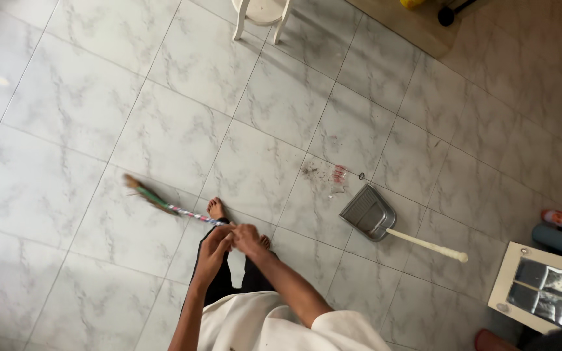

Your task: The person sweeps debris from a tiled floor into a dustpan using a broom and then carries the dustpan and broom across the room.

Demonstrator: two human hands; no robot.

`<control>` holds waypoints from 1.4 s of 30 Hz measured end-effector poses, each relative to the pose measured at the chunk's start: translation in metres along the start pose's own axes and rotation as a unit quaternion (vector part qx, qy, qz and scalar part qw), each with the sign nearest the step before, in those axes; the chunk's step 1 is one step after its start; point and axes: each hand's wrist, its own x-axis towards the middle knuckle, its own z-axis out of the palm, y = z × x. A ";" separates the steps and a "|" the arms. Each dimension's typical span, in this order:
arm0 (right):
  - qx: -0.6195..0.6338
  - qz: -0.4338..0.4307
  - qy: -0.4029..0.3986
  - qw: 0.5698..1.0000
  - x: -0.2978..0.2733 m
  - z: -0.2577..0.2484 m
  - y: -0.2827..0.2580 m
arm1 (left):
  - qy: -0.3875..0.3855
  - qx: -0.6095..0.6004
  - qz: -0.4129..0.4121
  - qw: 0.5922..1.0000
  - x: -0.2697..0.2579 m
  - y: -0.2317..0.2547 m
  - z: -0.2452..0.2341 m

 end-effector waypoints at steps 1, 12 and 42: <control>0.023 0.031 0.008 0.999 0.009 -0.012 0.013 | 0.011 -0.022 -0.009 1.000 0.008 0.004 -0.011; 0.096 0.406 0.078 0.906 -0.067 -0.138 0.127 | 0.031 0.007 -0.030 0.999 0.092 0.060 -0.084; 0.100 0.313 0.129 0.936 0.203 -0.262 0.225 | 0.013 0.020 -0.110 0.994 0.314 0.103 -0.035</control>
